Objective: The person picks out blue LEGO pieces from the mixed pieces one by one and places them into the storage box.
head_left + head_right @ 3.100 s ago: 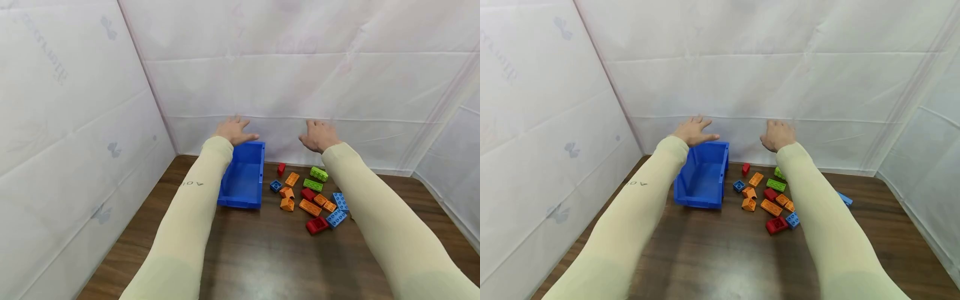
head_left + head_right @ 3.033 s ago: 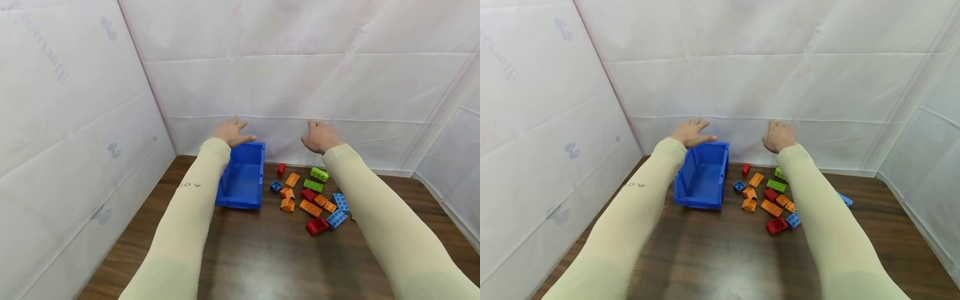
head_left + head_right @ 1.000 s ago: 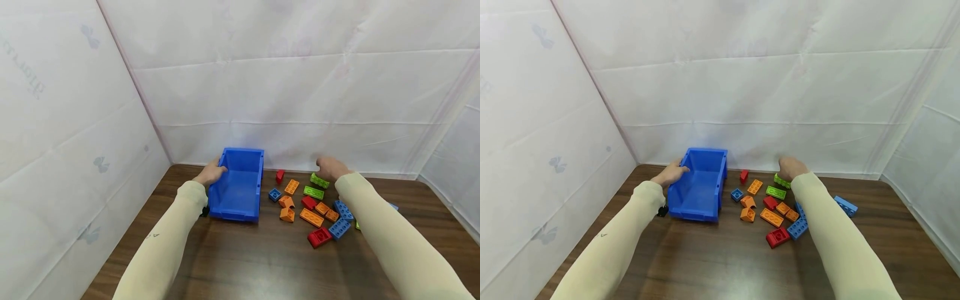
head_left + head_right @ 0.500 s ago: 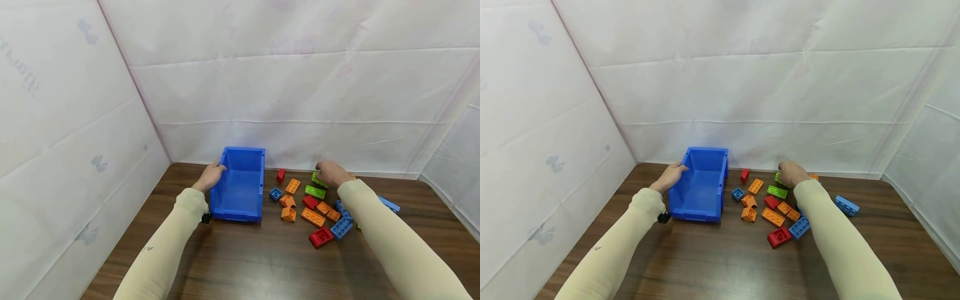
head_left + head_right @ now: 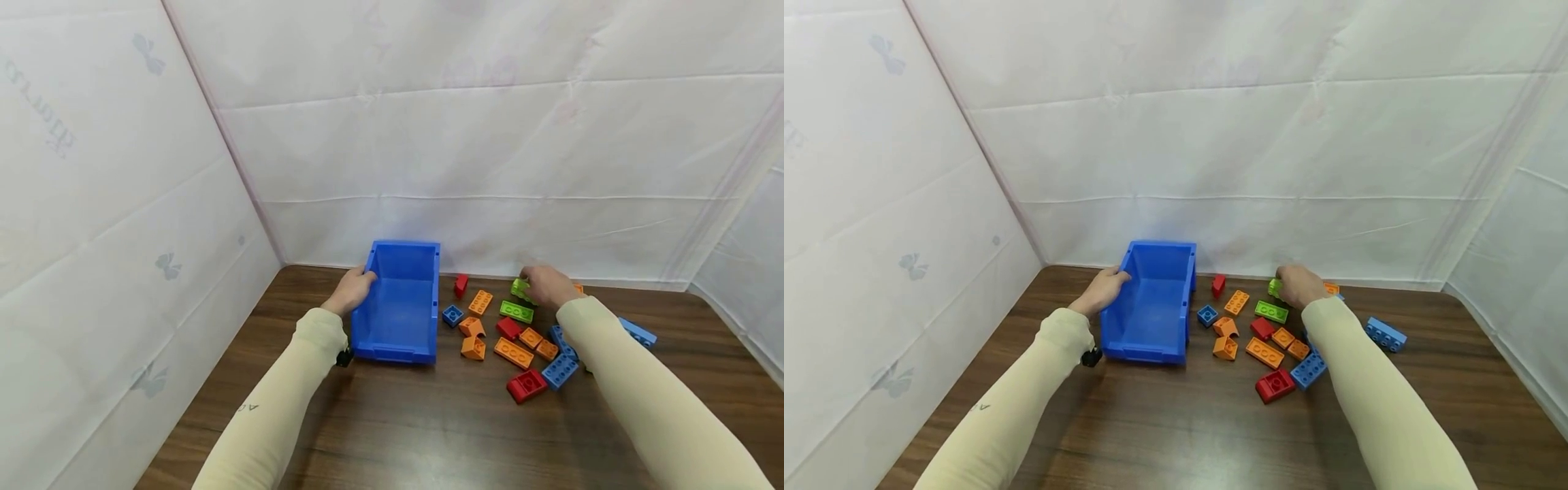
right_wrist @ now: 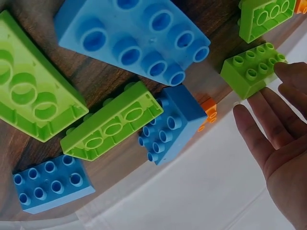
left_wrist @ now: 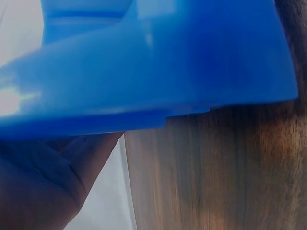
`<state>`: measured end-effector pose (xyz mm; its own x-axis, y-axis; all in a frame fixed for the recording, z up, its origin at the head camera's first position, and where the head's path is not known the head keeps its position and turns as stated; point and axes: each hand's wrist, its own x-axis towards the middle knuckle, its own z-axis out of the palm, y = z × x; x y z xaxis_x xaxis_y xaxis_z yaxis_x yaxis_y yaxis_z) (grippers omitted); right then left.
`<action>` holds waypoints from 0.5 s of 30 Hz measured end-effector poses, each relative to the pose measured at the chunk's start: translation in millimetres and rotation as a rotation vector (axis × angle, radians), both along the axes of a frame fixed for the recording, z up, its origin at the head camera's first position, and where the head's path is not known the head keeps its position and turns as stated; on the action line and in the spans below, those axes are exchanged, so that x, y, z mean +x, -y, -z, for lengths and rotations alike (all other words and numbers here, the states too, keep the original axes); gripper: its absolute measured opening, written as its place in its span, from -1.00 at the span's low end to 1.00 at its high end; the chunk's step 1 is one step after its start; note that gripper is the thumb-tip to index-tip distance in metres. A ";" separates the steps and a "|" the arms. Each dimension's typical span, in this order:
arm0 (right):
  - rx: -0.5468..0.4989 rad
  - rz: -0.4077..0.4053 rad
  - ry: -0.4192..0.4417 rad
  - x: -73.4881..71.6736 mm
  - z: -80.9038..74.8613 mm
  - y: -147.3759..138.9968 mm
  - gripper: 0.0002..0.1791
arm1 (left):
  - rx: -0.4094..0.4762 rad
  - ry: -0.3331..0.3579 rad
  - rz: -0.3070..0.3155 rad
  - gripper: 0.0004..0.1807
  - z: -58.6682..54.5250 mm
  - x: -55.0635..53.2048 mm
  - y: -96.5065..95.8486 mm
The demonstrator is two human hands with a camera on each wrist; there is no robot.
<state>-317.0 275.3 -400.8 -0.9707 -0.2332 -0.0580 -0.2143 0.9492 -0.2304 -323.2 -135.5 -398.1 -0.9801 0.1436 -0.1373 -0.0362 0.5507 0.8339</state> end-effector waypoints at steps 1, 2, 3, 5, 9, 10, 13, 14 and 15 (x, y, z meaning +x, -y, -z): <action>0.001 0.000 -0.001 0.0 0.5 -0.2 -0.63 | 0.000 0.002 0.000 -0.33 0.2 0.0 -0.2; -0.001 0.005 0.000 0.0 0.6 -0.1 -0.63 | -0.001 0.002 -0.001 -0.33 0.1 0.4 -0.1; -0.002 0.011 0.000 0.1 0.4 0.3 -0.62 | -0.001 0.007 0.000 -0.33 0.1 0.4 -0.2; 0.001 0.021 -0.001 -0.1 -0.6 0.5 -0.61 | -0.003 0.010 0.001 -0.34 -1.0 0.9 -0.1; 0.015 0.049 -0.009 0.5 -4.6 -0.4 -0.60 | -0.002 0.012 0.006 -0.35 -3.8 2.3 0.1; 0.021 0.056 -0.014 1.0 -5.7 -1.4 -0.60 | -0.003 0.011 0.007 -0.35 -4.7 2.9 0.2; 0.038 0.068 -0.038 2.9 -7.7 -6.3 -0.62 | -0.005 0.005 0.012 -0.36 -6.0 3.7 0.5; 0.043 0.073 -0.047 3.6 -7.9 -8.6 -0.62 | -0.007 0.004 0.012 -0.36 -6.5 4.2 0.4; 0.051 0.078 -0.056 3.9 -8.1 -10.8 -0.63 | -0.009 0.002 0.014 -0.35 -6.7 4.3 0.4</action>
<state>-313.2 286.0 -392.8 -0.9878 -0.1549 -0.0132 -0.1504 0.9737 -0.1711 -318.9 -135.9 -391.4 -0.9778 0.1558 -0.1403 -0.0300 0.5583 0.8291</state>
